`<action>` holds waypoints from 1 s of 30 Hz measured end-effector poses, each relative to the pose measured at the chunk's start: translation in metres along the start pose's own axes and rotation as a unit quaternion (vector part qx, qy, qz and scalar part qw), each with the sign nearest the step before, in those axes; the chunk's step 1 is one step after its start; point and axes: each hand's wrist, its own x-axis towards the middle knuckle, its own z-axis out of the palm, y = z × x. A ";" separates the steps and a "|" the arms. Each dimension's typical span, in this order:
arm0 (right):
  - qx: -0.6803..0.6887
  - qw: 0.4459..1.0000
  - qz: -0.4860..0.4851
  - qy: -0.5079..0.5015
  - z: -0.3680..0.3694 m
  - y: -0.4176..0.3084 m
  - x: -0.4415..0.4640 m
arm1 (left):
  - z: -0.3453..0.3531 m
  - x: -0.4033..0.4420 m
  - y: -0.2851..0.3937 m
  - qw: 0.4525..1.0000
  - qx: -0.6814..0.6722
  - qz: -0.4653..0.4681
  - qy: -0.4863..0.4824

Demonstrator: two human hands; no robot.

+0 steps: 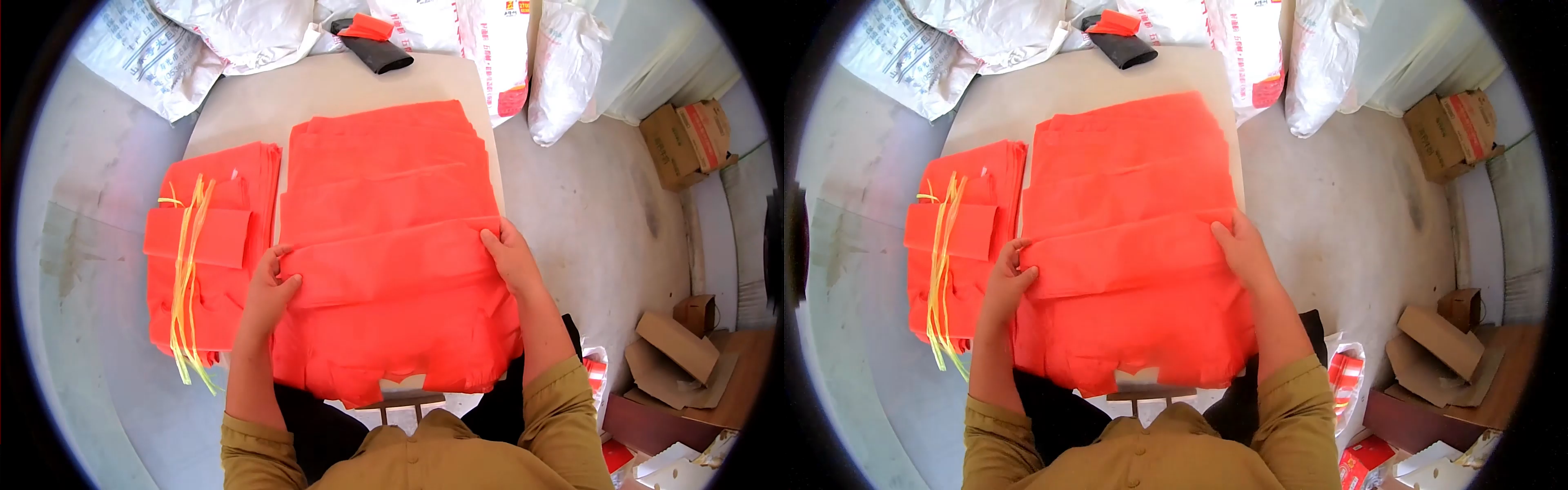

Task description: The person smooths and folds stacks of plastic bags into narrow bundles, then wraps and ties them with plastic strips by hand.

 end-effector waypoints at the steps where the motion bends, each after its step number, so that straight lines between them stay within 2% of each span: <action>1: -0.022 1.000 -0.014 0.002 0.001 -0.002 0.000 | 0.002 0.002 -0.006 1.000 -0.005 0.008 0.015; 3: -0.066 0.997 -0.042 0.005 0.004 -0.007 -0.003 | 0.004 0.007 -0.023 0.998 0.013 0.023 0.053; 6: -0.094 0.989 -0.091 0.073 0.005 0.019 0.007 | 0.005 0.013 -0.042 0.993 0.042 0.037 0.104; 11: -0.156 0.987 -0.039 -0.025 -0.009 -0.003 -0.003 | 0.010 0.013 -0.043 0.992 -0.012 0.017 0.124; 12: -0.180 0.982 -0.019 -0.056 -0.011 -0.006 -0.004 | 0.009 0.013 -0.046 0.992 -0.008 0.017 0.125; 15: -0.166 0.985 -0.031 -0.039 -0.006 -0.006 -0.008 | 0.007 0.014 -0.051 0.992 0.001 0.022 0.128; 18: -0.179 0.976 -0.120 -0.029 0.000 -0.003 -0.006 | 0.010 0.013 -0.048 0.990 -0.003 0.027 0.135; 23: -0.222 0.969 -0.106 -0.038 -0.004 0.007 0.001 | 0.015 0.009 -0.035 0.992 -0.003 0.014 0.129; 27: -0.251 0.961 -0.111 -0.017 0.001 0.005 -0.004 | 0.014 0.004 -0.030 0.992 0.064 0.030 0.109; 30: -0.267 0.961 -0.058 -0.028 -0.001 -0.006 -0.009 | 0.011 0.002 -0.034 0.991 0.091 0.048 0.088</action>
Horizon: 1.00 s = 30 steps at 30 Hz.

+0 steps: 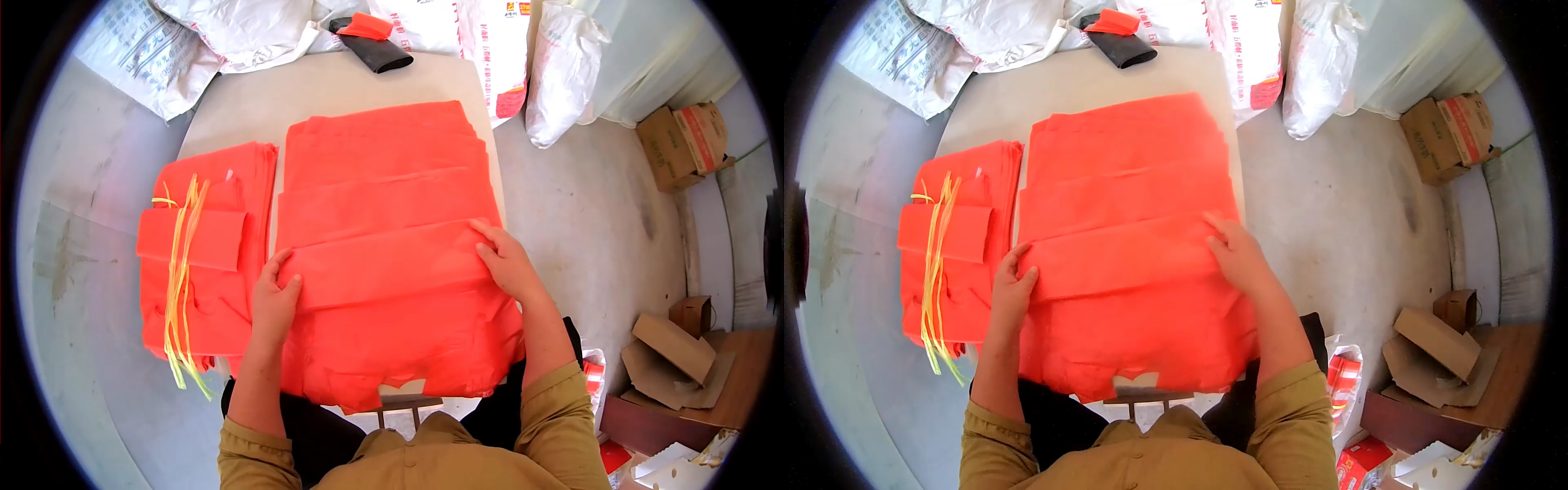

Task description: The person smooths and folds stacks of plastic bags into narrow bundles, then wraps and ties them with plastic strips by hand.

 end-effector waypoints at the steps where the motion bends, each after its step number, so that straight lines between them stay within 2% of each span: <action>1: -0.005 1.000 0.011 0.003 -0.005 -0.008 -0.004 | 0.001 -0.001 0.001 1.000 -0.013 -0.003 -0.009; 3: -0.014 0.999 0.032 0.008 -0.014 -0.022 -0.012 | 0.005 -0.004 0.004 0.999 -0.039 -0.002 -0.028; 6: 0.026 0.999 0.020 0.028 -0.020 -0.001 -0.017 | 0.011 -0.013 0.013 0.996 -0.074 -0.008 -0.047; 8: -0.008 1.000 -0.007 0.022 -0.019 0.008 -0.016 | 0.014 -0.015 0.024 0.995 -0.088 -0.022 -0.047; 10: -0.027 0.999 -0.020 0.019 -0.018 0.014 -0.015 | 0.006 -0.015 0.043 0.989 -0.066 -0.128 -0.040; 12: -0.034 0.999 -0.020 0.019 -0.017 0.020 -0.013 | 0.000 -0.013 0.045 0.977 -0.118 -0.176 -0.037; 14: -0.022 0.999 -0.015 0.021 -0.018 0.025 -0.013 | -0.004 -0.011 0.036 0.957 -0.240 -0.159 -0.043; 15: -0.016 1.000 -0.012 0.022 -0.019 0.026 -0.012 | -0.008 -0.011 0.035 0.957 -0.235 -0.162 -0.050; 18: 0.035 0.995 0.098 -0.002 -0.029 0.007 -0.015 | -0.017 -0.014 0.036 0.962 -0.202 -0.171 -0.063; 21: 0.068 0.994 0.081 0.003 -0.029 0.016 -0.014 | -0.013 -0.016 0.041 0.977 -0.128 -0.160 -0.063; 24: 0.026 0.999 -0.003 0.028 -0.021 0.022 -0.013 | -0.005 -0.017 0.033 0.988 -0.071 -0.117 -0.074; 28: 0.006 1.000 -0.005 0.030 -0.021 0.019 -0.011 | 0.001 -0.015 0.027 0.992 -0.060 -0.086 -0.071; 30: -0.086 0.995 0.037 0.034 -0.024 0.003 -0.014 | 0.000 -0.014 0.020 0.996 -0.026 -0.063 -0.063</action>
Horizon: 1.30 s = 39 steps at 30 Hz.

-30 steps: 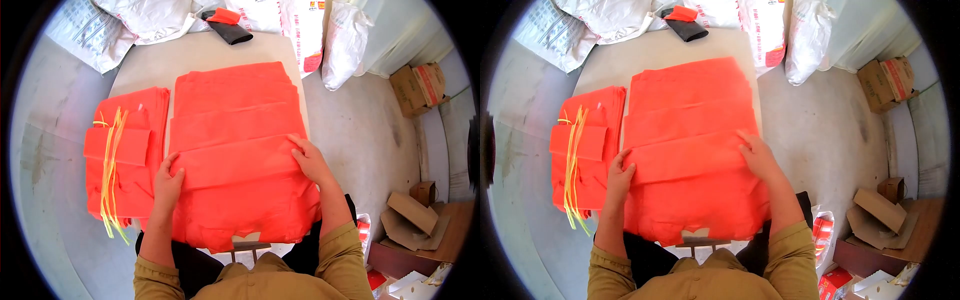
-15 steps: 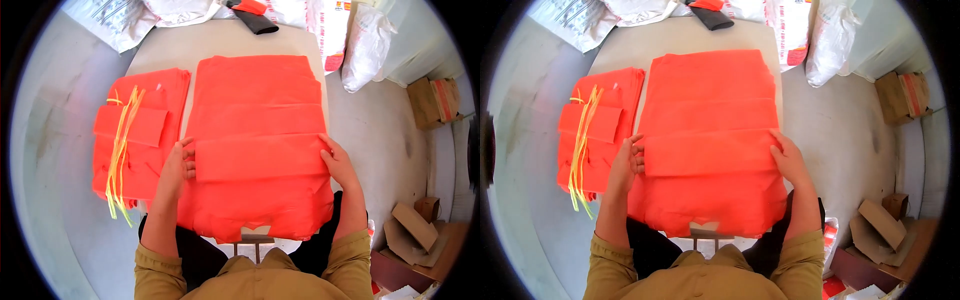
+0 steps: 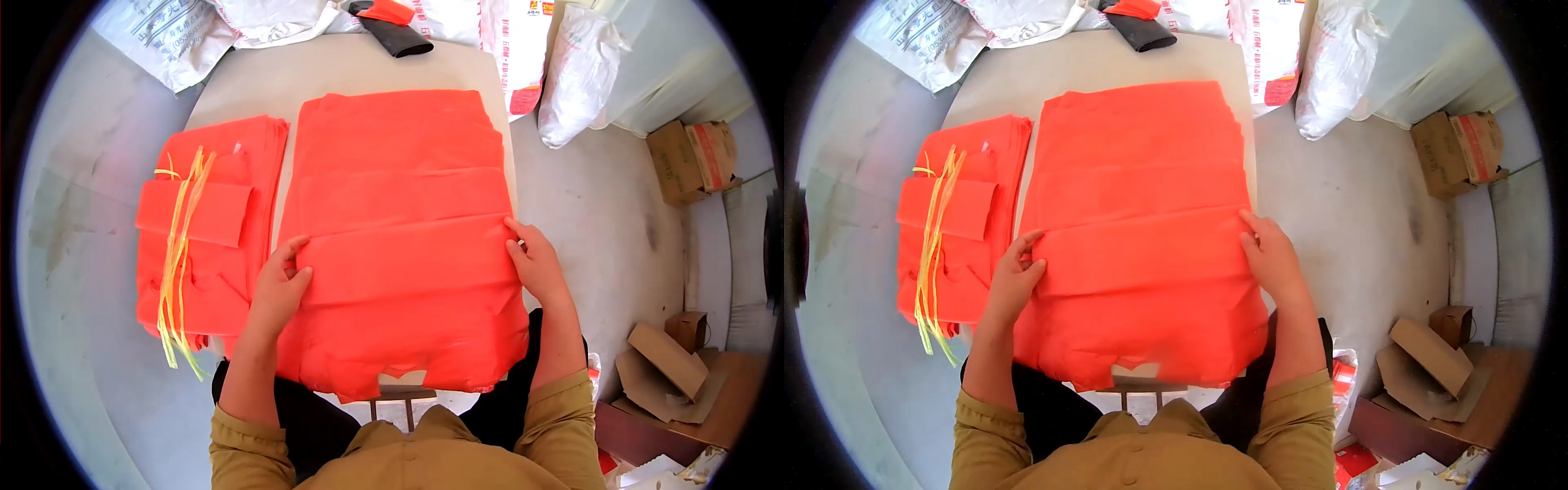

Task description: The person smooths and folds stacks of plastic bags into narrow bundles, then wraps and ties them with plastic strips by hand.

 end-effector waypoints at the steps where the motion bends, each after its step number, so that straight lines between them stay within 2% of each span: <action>1: -0.046 0.999 0.019 0.001 -0.002 -0.008 -0.002 | -0.002 0.001 -0.004 0.999 0.036 0.012 0.006; 4: -0.192 0.966 -0.145 0.098 0.005 -0.015 -0.010 | 0.003 -0.002 -0.001 0.968 0.219 0.102 0.074; 5: -0.193 0.956 -0.206 0.080 0.009 -0.019 -0.011 | 0.007 -0.004 0.004 0.941 0.290 0.139 0.105; 7: -0.192 0.925 -0.325 0.044 0.023 -0.030 -0.015 | 0.015 -0.013 0.021 0.888 0.387 0.232 0.082; 8: -0.211 0.917 -0.338 0.018 0.031 -0.035 -0.016 | 0.020 -0.016 0.026 0.855 0.433 0.278 0.068; 10: -0.249 0.898 -0.363 -0.032 0.045 -0.044 -0.019 | 0.031 -0.018 0.029 0.829 0.457 0.318 -0.039; 11: -0.246 0.904 -0.348 -0.034 0.048 -0.043 -0.019 | 0.035 -0.019 0.030 0.813 0.467 0.337 -0.092; 14: -0.244 0.918 -0.310 -0.041 0.053 -0.038 -0.017 | 0.040 -0.021 0.025 0.818 0.477 0.300 -0.116; 22: -0.262 0.927 -0.261 -0.058 0.038 -0.037 -0.019 | 0.028 -0.019 0.034 0.813 0.505 0.270 -0.106; 29: -0.269 0.920 -0.271 -0.092 0.033 -0.044 -0.019 | 0.031 -0.017 0.030 0.798 0.524 0.282 -0.095; 39: -0.277 0.913 -0.282 -0.100 0.032 -0.038 -0.018 | 0.031 -0.016 0.025 0.811 0.502 0.285 -0.097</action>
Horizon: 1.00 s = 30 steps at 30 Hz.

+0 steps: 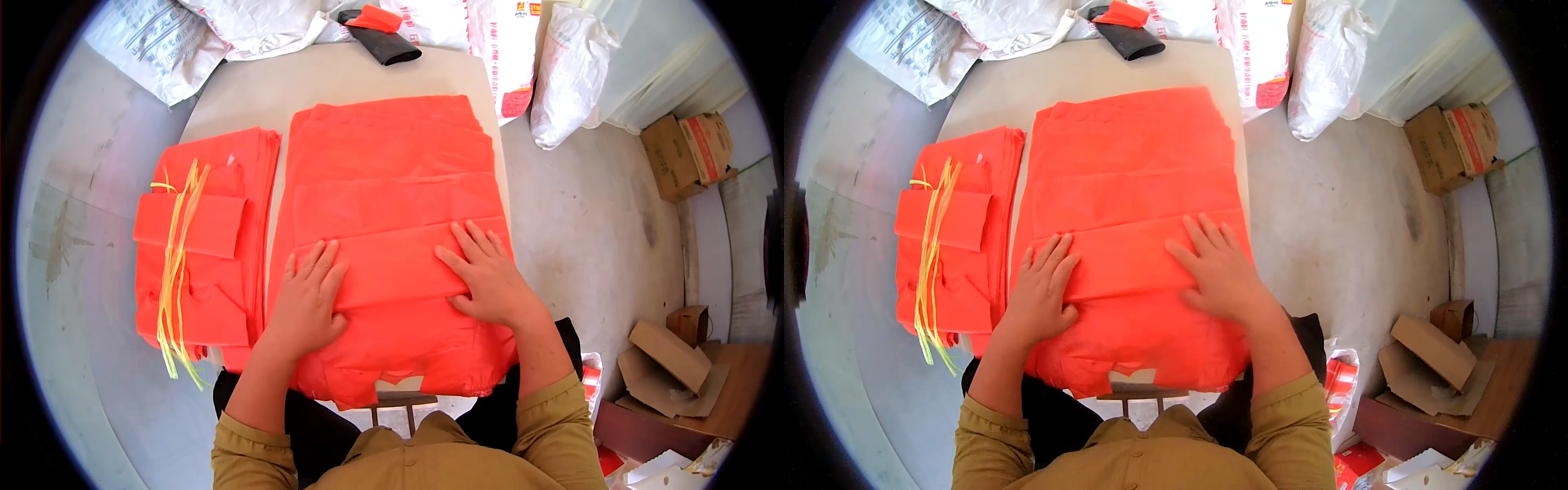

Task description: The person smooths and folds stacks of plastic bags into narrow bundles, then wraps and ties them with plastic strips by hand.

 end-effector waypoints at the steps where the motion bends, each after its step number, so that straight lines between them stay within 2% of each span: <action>1: -0.003 1.000 0.000 -0.001 0.000 0.000 0.000 | -0.002 0.000 0.000 1.000 -0.001 -0.001 -0.007; 4: 0.029 0.999 0.006 0.026 -0.003 -0.003 -0.001 | -0.011 0.000 0.004 1.000 -0.013 -0.007 -0.026; 7: 0.028 0.994 0.031 0.102 0.009 0.011 0.005 | -0.006 0.000 0.002 0.999 -0.012 -0.014 -0.026; 10: -0.032 0.988 0.048 0.146 0.017 0.022 0.007 | -0.005 0.001 0.000 0.999 -0.020 -0.019 -0.024; 22: -0.034 0.984 0.055 0.168 0.018 0.023 0.006 | -0.004 0.005 -0.006 1.000 -0.025 0.000 -0.014; 25: -0.022 0.991 0.000 0.132 0.006 0.018 0.007 | -0.006 0.005 -0.002 0.999 -0.025 -0.008 -0.025; 28: 0.061 0.995 -0.052 0.052 -0.007 0.007 -0.001 | -0.012 0.005 0.003 0.999 -0.015 -0.008 -0.029; 30: 0.064 0.997 -0.039 0.019 -0.008 0.006 -0.004 | -0.011 0.004 0.002 1.000 -0.012 -0.002 -0.019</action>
